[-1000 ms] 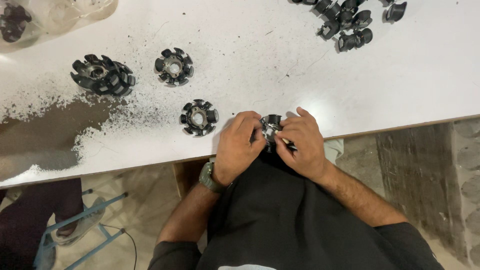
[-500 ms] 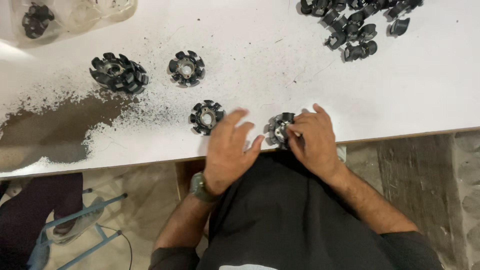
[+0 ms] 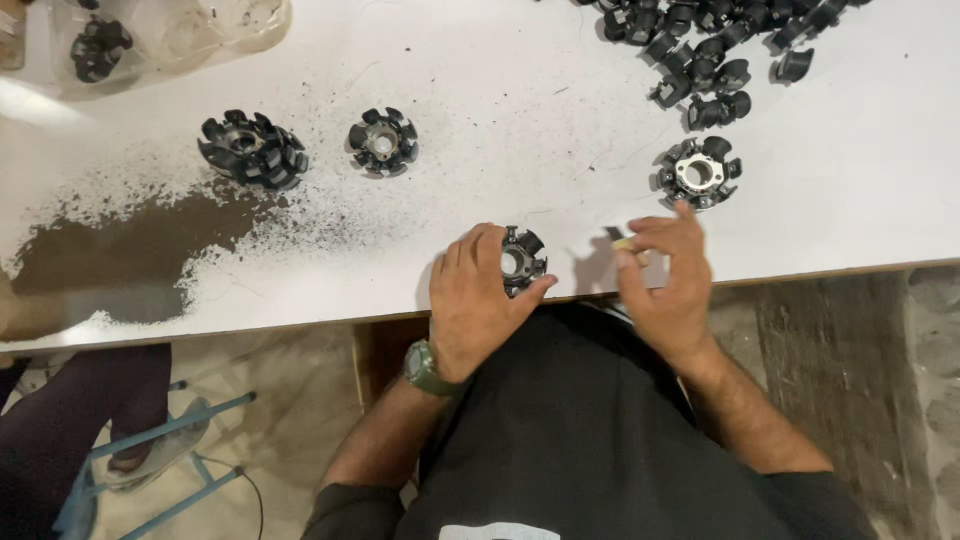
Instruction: The person sits at a workbench fitting black rubber rollers into the slots of wheel hubs one at a time, pressing each roller into place by hand and occasionally using a small stick tool to seat it, then setting the completed wheel aside and picking up the next hub.
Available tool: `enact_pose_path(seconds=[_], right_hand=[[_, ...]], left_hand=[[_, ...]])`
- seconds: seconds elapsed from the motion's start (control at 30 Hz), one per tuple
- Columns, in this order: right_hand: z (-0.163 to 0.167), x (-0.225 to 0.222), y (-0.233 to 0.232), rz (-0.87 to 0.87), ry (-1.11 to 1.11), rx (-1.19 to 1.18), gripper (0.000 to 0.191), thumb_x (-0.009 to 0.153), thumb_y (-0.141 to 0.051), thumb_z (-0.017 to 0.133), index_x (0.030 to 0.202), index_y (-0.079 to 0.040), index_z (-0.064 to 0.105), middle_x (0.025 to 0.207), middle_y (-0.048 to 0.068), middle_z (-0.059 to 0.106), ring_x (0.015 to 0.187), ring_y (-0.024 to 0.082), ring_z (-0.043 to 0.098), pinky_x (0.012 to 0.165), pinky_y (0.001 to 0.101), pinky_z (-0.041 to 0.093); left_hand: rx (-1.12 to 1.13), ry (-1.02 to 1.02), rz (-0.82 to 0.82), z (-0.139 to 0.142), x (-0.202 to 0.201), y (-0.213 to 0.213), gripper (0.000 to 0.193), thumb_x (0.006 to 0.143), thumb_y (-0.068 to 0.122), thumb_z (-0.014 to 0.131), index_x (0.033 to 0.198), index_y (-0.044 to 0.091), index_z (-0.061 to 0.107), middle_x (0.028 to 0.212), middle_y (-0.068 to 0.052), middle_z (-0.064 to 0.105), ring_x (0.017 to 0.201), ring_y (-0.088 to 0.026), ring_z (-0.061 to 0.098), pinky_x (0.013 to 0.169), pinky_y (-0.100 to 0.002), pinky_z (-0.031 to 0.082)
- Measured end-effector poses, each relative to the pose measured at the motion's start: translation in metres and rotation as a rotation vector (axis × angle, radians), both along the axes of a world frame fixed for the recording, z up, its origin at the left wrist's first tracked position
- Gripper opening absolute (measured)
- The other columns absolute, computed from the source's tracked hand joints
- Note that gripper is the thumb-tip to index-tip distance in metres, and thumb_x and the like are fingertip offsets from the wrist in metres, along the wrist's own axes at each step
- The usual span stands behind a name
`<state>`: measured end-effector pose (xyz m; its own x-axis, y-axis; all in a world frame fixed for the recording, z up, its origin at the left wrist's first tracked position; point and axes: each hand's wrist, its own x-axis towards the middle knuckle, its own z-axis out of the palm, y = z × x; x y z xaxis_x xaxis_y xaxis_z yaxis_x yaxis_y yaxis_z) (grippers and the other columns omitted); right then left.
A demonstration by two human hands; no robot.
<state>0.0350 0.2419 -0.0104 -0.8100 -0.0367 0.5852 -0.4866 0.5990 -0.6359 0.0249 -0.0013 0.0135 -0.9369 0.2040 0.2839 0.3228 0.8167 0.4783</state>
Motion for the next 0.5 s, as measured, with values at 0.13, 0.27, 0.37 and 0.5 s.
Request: enact_pose_path(seconds=[0.13, 0.27, 0.37, 0.5], right_hand=[[-0.002, 0.007, -0.026, 0.085, -0.043, -0.023, 0.024, 0.090, 0.000, 0.071, 0.109, -0.006, 0.058, 0.108, 0.013, 0.070, 0.109, 0.029, 0.069, 0.123, 0.0578, 0.037], [0.004, 0.001, -0.037, 0.110, -0.089, -0.061, 0.024, 0.089, -0.001, 0.072, 0.108, -0.007, 0.059, 0.106, 0.011, 0.070, 0.107, 0.027, 0.069, 0.122, 0.0578, 0.037], [0.005, -0.003, -0.046, 0.141, -0.074, -0.004, 0.025, 0.087, -0.001, 0.073, 0.108, -0.006, 0.060, 0.107, 0.010, 0.069, 0.109, 0.028, 0.067, 0.121, 0.0570, 0.036], [0.004, -0.005, -0.055, 0.130, -0.061, 0.134, 0.027, 0.084, -0.002, 0.078, 0.107, -0.007, 0.063, 0.104, 0.008, 0.069, 0.104, 0.027, 0.066, 0.121, 0.0562, 0.035]], left_hand=[[0.009, 0.193, -0.063, 0.006, 0.004, 0.007, 0.064, 0.078, 0.039, 0.086, 0.124, 0.003, 0.060, 0.142, -0.030, 0.054, 0.114, -0.041, 0.058, 0.097, -0.052, 0.047], [0.027, 0.175, -0.132, 0.012, -0.005, 0.000, 0.038, 0.083, 0.025, 0.081, 0.112, 0.007, 0.065, 0.140, -0.020, 0.055, 0.126, -0.039, 0.058, 0.104, -0.052, 0.047], [0.085, 0.025, -0.107, 0.007, -0.012, -0.001, 0.026, 0.083, 0.021, 0.080, 0.101, 0.006, 0.068, 0.136, -0.016, 0.060, 0.121, -0.036, 0.060, 0.100, -0.050, 0.048], [0.151, 0.029, -0.065, -0.004, -0.010, -0.002, 0.014, 0.085, 0.016, 0.077, 0.096, 0.009, 0.071, 0.133, -0.012, 0.065, 0.117, -0.033, 0.062, 0.099, -0.049, 0.049]])
